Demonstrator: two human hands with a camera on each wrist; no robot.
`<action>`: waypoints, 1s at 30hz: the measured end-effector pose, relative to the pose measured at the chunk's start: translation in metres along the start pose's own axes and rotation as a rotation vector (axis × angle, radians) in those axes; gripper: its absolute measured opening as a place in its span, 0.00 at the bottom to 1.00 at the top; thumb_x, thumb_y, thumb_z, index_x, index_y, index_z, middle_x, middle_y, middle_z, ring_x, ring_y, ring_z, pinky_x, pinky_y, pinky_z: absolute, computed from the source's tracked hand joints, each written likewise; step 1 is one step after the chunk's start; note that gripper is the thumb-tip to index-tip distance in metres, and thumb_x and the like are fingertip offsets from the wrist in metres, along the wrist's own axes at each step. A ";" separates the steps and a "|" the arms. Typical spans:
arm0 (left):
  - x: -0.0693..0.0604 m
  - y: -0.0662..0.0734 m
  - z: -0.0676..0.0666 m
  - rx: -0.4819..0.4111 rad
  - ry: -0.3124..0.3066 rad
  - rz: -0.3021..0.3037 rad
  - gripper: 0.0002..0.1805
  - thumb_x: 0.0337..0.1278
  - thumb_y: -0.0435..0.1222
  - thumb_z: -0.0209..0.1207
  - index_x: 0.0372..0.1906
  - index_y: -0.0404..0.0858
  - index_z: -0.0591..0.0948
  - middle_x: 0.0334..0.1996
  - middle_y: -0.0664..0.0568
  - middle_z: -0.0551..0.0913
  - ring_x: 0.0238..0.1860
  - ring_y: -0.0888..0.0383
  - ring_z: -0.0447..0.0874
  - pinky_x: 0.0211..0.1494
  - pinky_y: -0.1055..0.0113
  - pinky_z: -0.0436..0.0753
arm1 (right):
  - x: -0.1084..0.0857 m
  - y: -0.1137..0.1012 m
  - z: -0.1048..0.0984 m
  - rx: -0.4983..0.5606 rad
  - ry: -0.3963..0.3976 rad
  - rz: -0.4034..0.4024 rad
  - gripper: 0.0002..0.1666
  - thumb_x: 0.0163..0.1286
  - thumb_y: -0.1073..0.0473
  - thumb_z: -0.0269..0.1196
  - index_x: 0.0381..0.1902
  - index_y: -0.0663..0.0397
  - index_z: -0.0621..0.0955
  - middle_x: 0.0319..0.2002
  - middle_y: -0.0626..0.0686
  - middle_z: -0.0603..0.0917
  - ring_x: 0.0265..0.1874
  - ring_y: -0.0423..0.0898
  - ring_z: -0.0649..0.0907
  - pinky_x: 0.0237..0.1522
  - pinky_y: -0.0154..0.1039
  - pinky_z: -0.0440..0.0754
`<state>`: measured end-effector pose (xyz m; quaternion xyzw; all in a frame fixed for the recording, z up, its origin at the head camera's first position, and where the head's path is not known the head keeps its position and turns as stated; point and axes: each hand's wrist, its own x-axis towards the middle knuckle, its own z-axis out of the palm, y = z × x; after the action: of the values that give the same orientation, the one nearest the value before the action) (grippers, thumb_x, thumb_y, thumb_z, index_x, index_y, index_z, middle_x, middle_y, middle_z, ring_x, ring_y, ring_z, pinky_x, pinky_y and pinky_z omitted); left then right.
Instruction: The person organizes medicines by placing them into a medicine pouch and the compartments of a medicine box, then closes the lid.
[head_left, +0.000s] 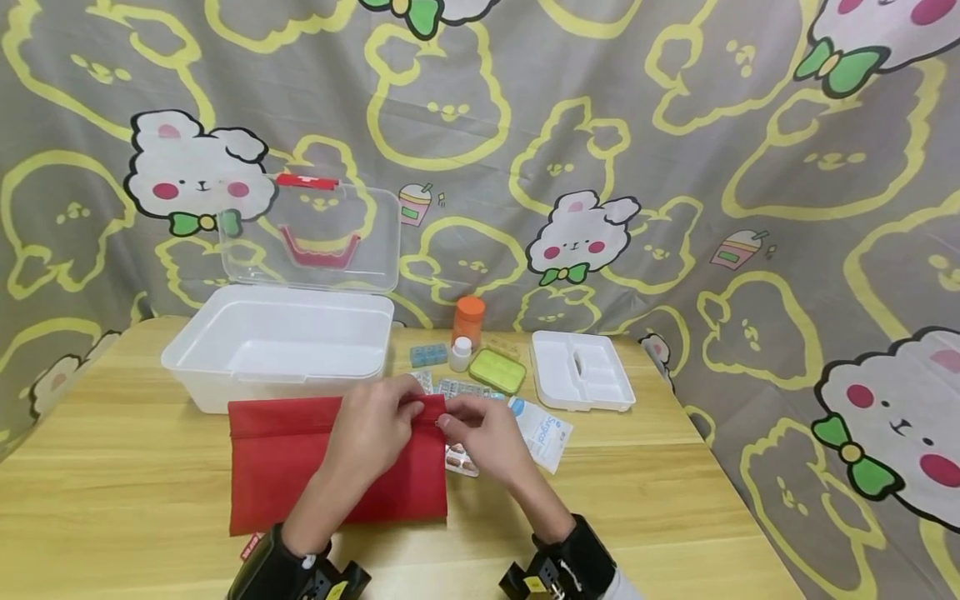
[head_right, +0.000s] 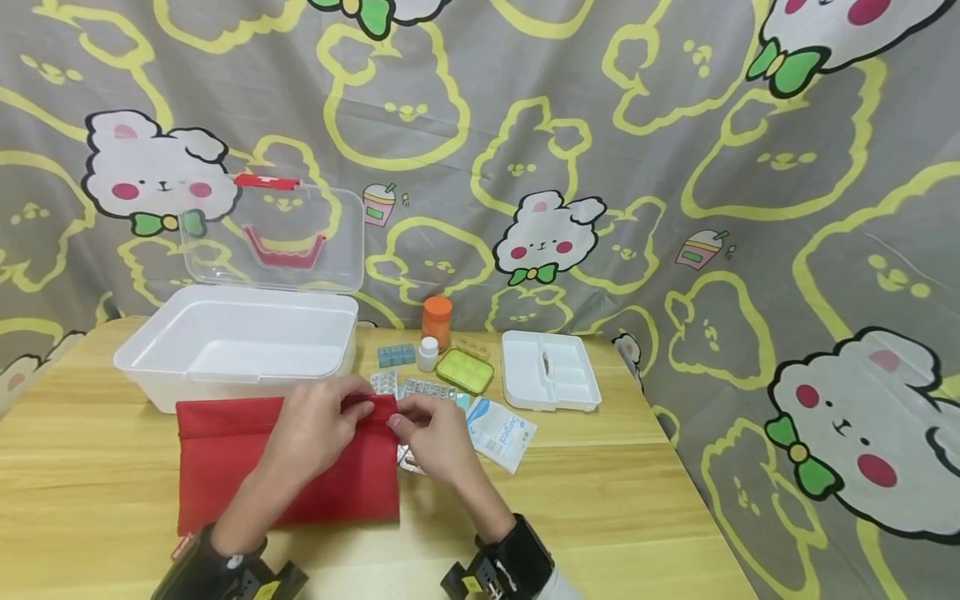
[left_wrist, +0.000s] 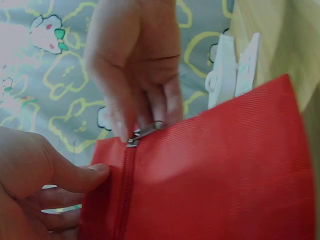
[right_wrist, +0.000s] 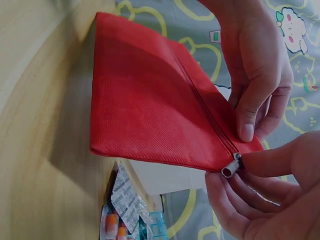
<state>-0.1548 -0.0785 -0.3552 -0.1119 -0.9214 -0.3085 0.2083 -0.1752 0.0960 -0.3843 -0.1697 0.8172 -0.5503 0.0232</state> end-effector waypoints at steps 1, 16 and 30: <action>0.000 0.001 0.001 -0.004 0.019 0.009 0.12 0.44 0.28 0.76 0.37 0.37 0.89 0.32 0.47 0.89 0.32 0.51 0.85 0.40 0.59 0.87 | 0.000 0.000 -0.001 0.024 0.013 0.002 0.08 0.69 0.65 0.64 0.43 0.61 0.87 0.38 0.59 0.90 0.33 0.49 0.90 0.38 0.41 0.89; -0.005 0.013 0.013 -0.041 0.128 0.040 0.18 0.44 0.31 0.77 0.43 0.37 0.85 0.43 0.45 0.83 0.46 0.47 0.80 0.54 0.52 0.79 | 0.005 0.000 -0.013 0.185 0.112 0.074 0.10 0.67 0.66 0.65 0.43 0.64 0.88 0.38 0.62 0.89 0.30 0.47 0.88 0.38 0.47 0.90; -0.012 0.025 0.031 0.013 0.007 0.031 0.25 0.38 0.44 0.81 0.37 0.41 0.77 0.29 0.54 0.76 0.29 0.61 0.71 0.33 0.68 0.79 | 0.003 -0.005 -0.016 0.178 0.100 0.144 0.12 0.67 0.58 0.67 0.45 0.56 0.89 0.39 0.56 0.90 0.33 0.42 0.88 0.37 0.35 0.86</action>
<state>-0.1455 -0.0408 -0.3696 -0.1239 -0.9208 -0.2994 0.2171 -0.1804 0.1075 -0.3735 -0.0802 0.7754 -0.6253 0.0368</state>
